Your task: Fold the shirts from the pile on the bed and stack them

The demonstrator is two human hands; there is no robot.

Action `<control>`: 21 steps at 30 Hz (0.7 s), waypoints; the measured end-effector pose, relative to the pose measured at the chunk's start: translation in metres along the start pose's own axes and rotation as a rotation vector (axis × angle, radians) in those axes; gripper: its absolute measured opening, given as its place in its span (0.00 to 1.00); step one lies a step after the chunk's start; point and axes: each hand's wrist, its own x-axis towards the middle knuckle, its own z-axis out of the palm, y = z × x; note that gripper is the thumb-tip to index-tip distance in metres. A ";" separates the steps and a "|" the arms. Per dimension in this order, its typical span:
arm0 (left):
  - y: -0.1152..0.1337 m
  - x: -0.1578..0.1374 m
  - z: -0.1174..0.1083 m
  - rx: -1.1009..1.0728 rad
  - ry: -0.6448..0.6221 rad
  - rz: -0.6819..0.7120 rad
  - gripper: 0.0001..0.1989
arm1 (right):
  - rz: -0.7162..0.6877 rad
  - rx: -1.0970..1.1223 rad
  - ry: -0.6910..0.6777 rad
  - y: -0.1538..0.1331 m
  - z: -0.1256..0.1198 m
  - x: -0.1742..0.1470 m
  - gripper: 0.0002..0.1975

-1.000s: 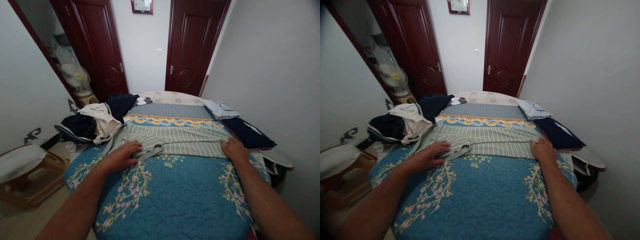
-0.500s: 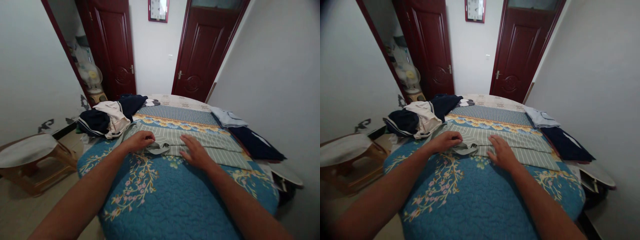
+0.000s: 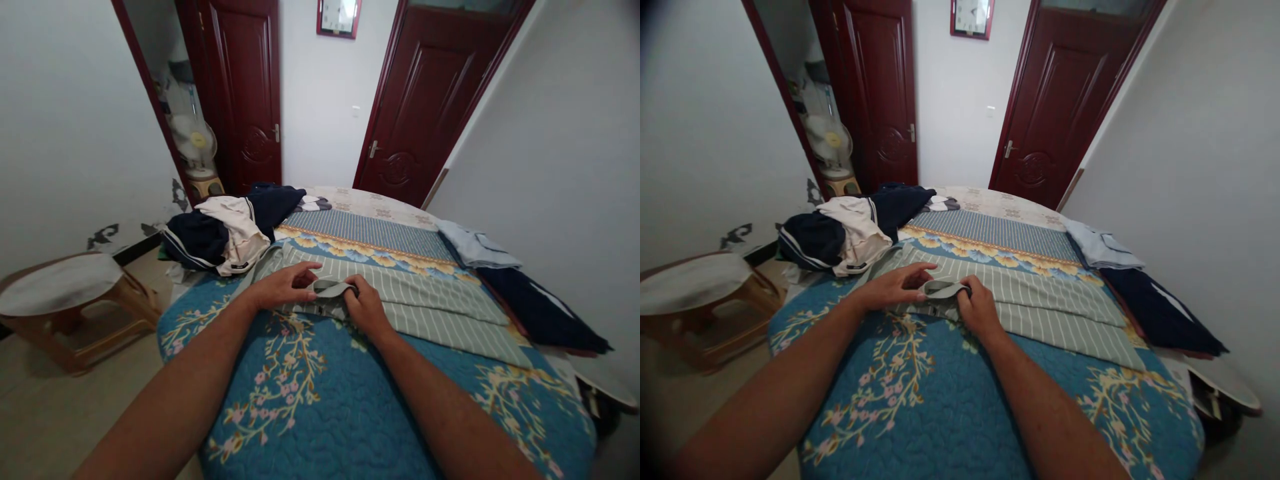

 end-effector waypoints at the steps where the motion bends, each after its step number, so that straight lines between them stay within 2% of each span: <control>1: 0.001 -0.002 0.000 0.028 -0.009 0.000 0.48 | 0.025 0.003 0.008 0.000 0.000 0.001 0.08; 3: 0.001 -0.002 0.001 0.127 -0.003 -0.002 0.53 | 0.047 0.006 0.011 -0.001 0.000 0.001 0.07; 4: 0.001 0.000 0.003 0.185 0.027 -0.001 0.50 | 0.047 0.014 0.006 -0.001 0.000 0.002 0.07; 6: 0.000 0.004 0.007 0.285 0.134 0.009 0.35 | 0.016 0.047 -0.007 0.000 0.000 0.001 0.05; 8: -0.001 0.008 0.010 0.336 0.233 0.035 0.20 | -0.083 0.058 -0.038 0.002 -0.002 -0.001 0.03; 9: -0.002 0.009 0.009 0.341 0.257 0.050 0.16 | -0.154 0.042 -0.063 0.003 -0.004 -0.002 0.04; 12: -0.003 0.012 0.006 0.305 0.263 0.078 0.17 | -0.384 -0.054 -0.169 0.006 -0.007 -0.006 0.09; 15: -0.005 0.011 0.004 0.250 0.209 0.084 0.19 | -0.530 -0.139 -0.242 0.008 -0.006 -0.009 0.04; 16: -0.006 0.011 0.004 0.242 0.188 0.086 0.19 | -0.546 -0.161 -0.248 0.008 -0.005 -0.010 0.01; 18: -0.009 0.012 0.004 0.256 0.185 0.091 0.19 | -0.524 -0.191 -0.238 0.008 -0.002 -0.009 0.07; 21: -0.013 0.017 0.004 0.336 0.301 0.068 0.20 | -0.349 -0.216 -0.154 0.007 0.001 -0.005 0.14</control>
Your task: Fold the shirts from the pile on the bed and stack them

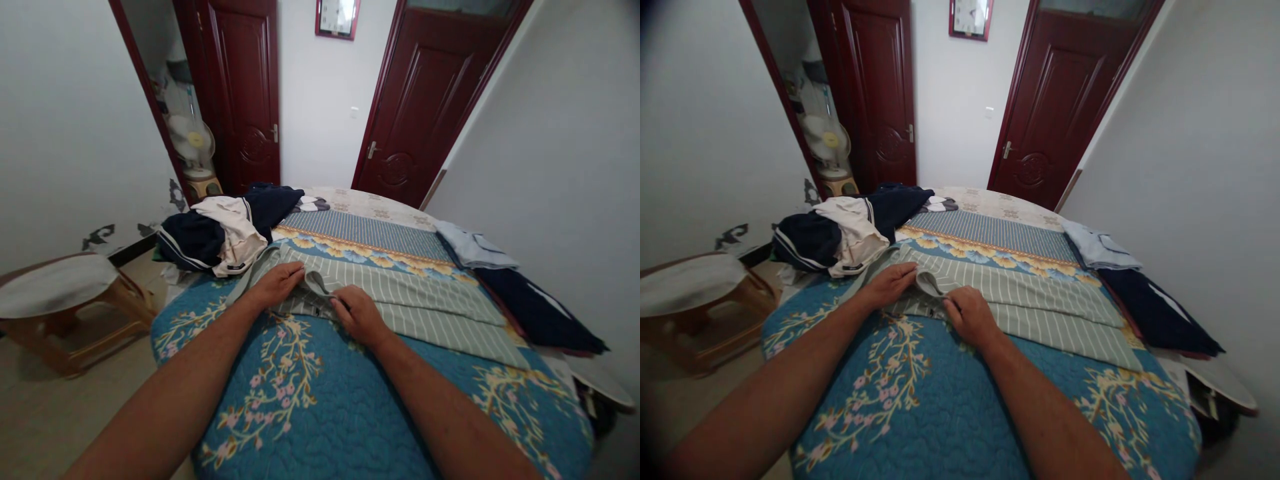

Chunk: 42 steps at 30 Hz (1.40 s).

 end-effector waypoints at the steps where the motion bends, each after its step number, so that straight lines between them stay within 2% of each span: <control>1: -0.001 0.002 0.001 0.029 0.043 -0.022 0.21 | 0.094 -0.007 0.038 0.000 0.000 0.002 0.16; 3: -0.003 0.007 0.002 0.064 0.122 -0.065 0.20 | 0.276 -0.014 0.121 0.002 0.000 0.006 0.18; 5: -0.006 0.011 0.002 0.092 0.185 -0.085 0.19 | 0.395 -0.016 0.170 0.005 -0.001 0.008 0.16; 7: -0.009 0.011 0.001 0.154 0.207 -0.075 0.22 | 0.448 -0.021 0.179 0.009 -0.002 0.009 0.15; 10: -0.014 0.007 -0.001 0.287 0.158 -0.064 0.27 | 0.485 -0.036 0.161 0.012 -0.002 0.008 0.17; 15: -0.025 0.005 0.003 0.330 0.143 -0.102 0.22 | 0.469 -0.050 0.134 0.012 -0.002 0.005 0.23; 20: -0.037 0.011 0.006 0.338 0.192 -0.103 0.20 | 0.329 0.106 0.101 0.012 -0.009 0.000 0.22; 23: -0.033 0.011 0.005 0.372 0.258 -0.021 0.19 | 0.298 0.138 0.112 0.013 -0.012 -0.003 0.21; 25: -0.022 0.012 0.005 0.405 0.331 0.077 0.18 | 0.294 0.136 0.117 0.014 -0.012 -0.004 0.22; 27: -0.007 0.016 0.009 0.406 0.347 0.193 0.18 | 0.289 0.122 0.113 0.016 -0.010 -0.003 0.22; 29: 0.006 0.023 0.019 0.388 0.271 0.279 0.20 | 0.283 0.092 0.110 0.017 -0.008 -0.002 0.21; 31: 0.014 0.031 0.034 0.406 0.147 0.292 0.20 | 0.287 0.035 0.102 0.016 -0.006 -0.001 0.21; 34: 0.015 0.037 0.056 0.513 -0.050 0.177 0.23 | 0.346 -0.122 0.039 0.013 -0.005 -0.001 0.21; 36: 0.013 0.036 0.064 0.580 -0.132 0.076 0.28 | 0.399 -0.239 -0.024 0.010 -0.006 -0.001 0.20; 39: 0.012 0.032 0.068 0.605 -0.167 -0.002 0.32 | 0.421 -0.323 -0.095 0.008 -0.008 0.001 0.17; 42: 0.012 0.032 0.067 0.578 -0.156 -0.028 0.33 | 0.396 -0.326 -0.109 0.008 -0.011 0.003 0.16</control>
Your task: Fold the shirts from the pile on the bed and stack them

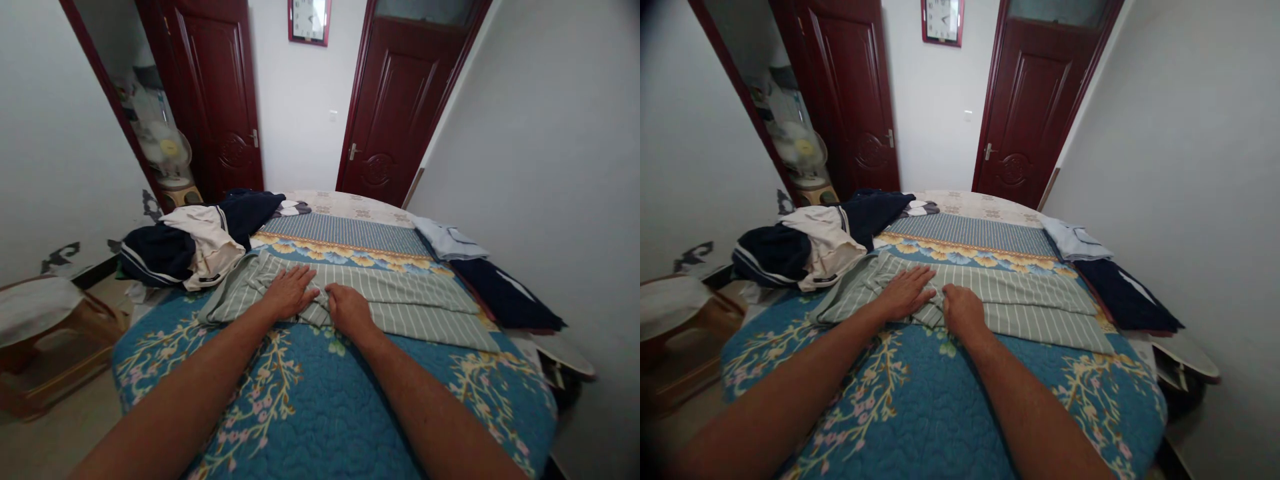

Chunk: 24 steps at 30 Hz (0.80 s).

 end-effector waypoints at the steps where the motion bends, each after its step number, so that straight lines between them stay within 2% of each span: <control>1: 0.000 0.001 0.000 -0.007 0.012 -0.010 0.33 | -0.009 0.003 0.014 0.000 -0.001 0.000 0.16; 6: 0.000 0.004 0.004 0.053 0.075 -0.065 0.35 | -0.147 0.038 0.136 -0.002 -0.006 -0.003 0.22; 8: -0.002 0.005 0.005 0.096 0.054 -0.091 0.38 | -0.174 0.045 0.081 -0.004 -0.005 -0.006 0.27; 11: -0.007 0.007 0.005 0.135 0.015 -0.153 0.44 | -0.140 0.051 -0.042 -0.005 -0.002 -0.008 0.31; 18: -0.016 0.012 0.005 0.145 -0.006 -0.200 0.52 | -0.062 0.068 -0.063 -0.004 -0.003 -0.015 0.37; 21: -0.017 0.014 0.005 0.137 -0.006 -0.213 0.53 | -0.012 0.059 -0.062 0.015 -0.010 -0.013 0.37; 24: -0.016 0.015 0.003 0.133 -0.006 -0.216 0.53 | 0.142 -0.005 -0.030 0.058 -0.026 -0.011 0.33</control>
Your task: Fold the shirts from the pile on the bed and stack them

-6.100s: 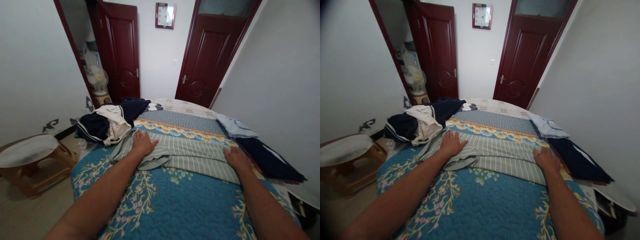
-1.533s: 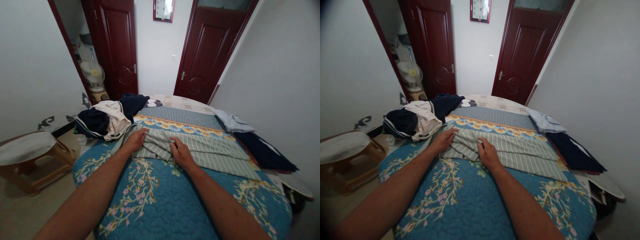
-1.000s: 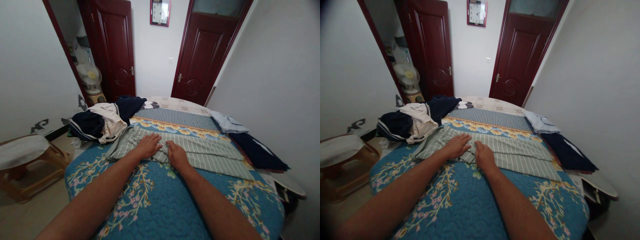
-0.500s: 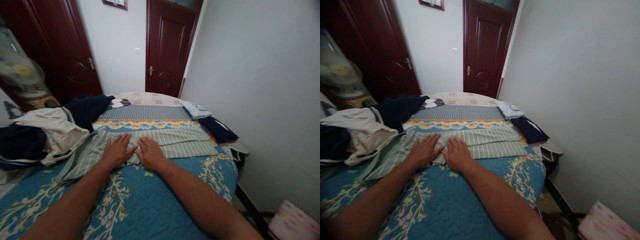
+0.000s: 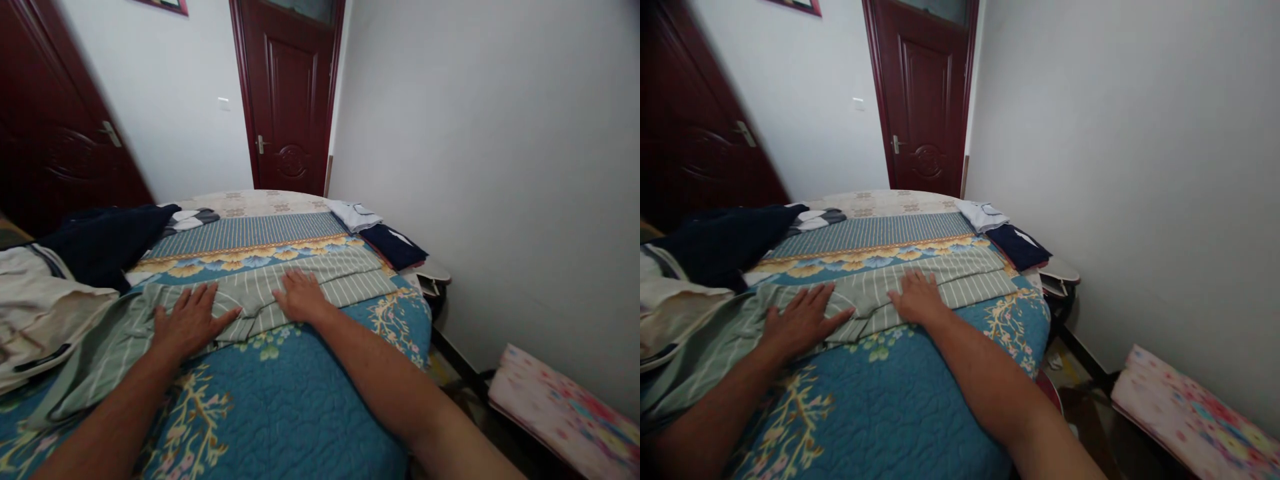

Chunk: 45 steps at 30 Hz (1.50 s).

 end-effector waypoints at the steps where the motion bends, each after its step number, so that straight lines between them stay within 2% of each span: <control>1: 0.000 0.000 -0.001 0.001 -0.001 0.002 0.53 | 0.074 -0.031 0.021 0.019 -0.008 0.001 0.32; 4: 0.000 -0.002 -0.003 0.001 0.031 0.007 0.51 | 0.276 -0.146 0.059 0.081 -0.036 -0.008 0.28; 6: 0.000 -0.003 -0.004 -0.008 0.106 0.037 0.48 | 0.418 -0.239 0.097 0.120 -0.054 -0.022 0.25; 9: 0.004 -0.005 -0.005 -0.050 0.248 0.225 0.40 | 0.617 -0.353 0.208 0.164 -0.075 -0.041 0.23; 12: 0.012 -0.007 -0.006 -0.123 0.299 0.455 0.31 | 0.740 -0.329 0.239 0.185 -0.084 -0.048 0.24; 15: 0.018 -0.011 -0.007 -0.161 0.267 0.541 0.26 | 0.817 -0.264 0.235 0.191 -0.086 -0.044 0.24; 20: 0.012 -0.016 -0.005 -0.166 0.173 0.582 0.30 | 0.854 -0.218 0.261 0.195 -0.087 -0.041 0.23; 25: 0.010 -0.012 -0.002 -0.150 0.190 0.544 0.22 | 0.854 -0.192 0.252 0.200 -0.089 -0.044 0.22; 29: 0.014 -0.010 -0.008 -0.085 0.189 0.515 0.23 | 0.769 -0.228 0.340 0.200 -0.089 -0.044 0.20; 32: 0.011 -0.006 -0.013 -0.070 0.214 0.427 0.25 | 0.770 -0.243 0.409 0.201 -0.090 -0.042 0.22; 36: -0.002 -0.002 -0.012 -0.085 0.233 0.328 0.27 | 0.805 -0.235 0.299 0.205 -0.088 -0.043 0.22; 40: -0.005 -0.004 -0.011 -0.201 0.135 0.385 0.25 | 0.847 -0.222 0.237 0.206 -0.087 -0.045 0.23; 45: 0.003 -0.011 -0.018 -0.305 0.162 0.427 0.29 | 0.910 -0.187 0.161 0.205 -0.089 -0.043 0.28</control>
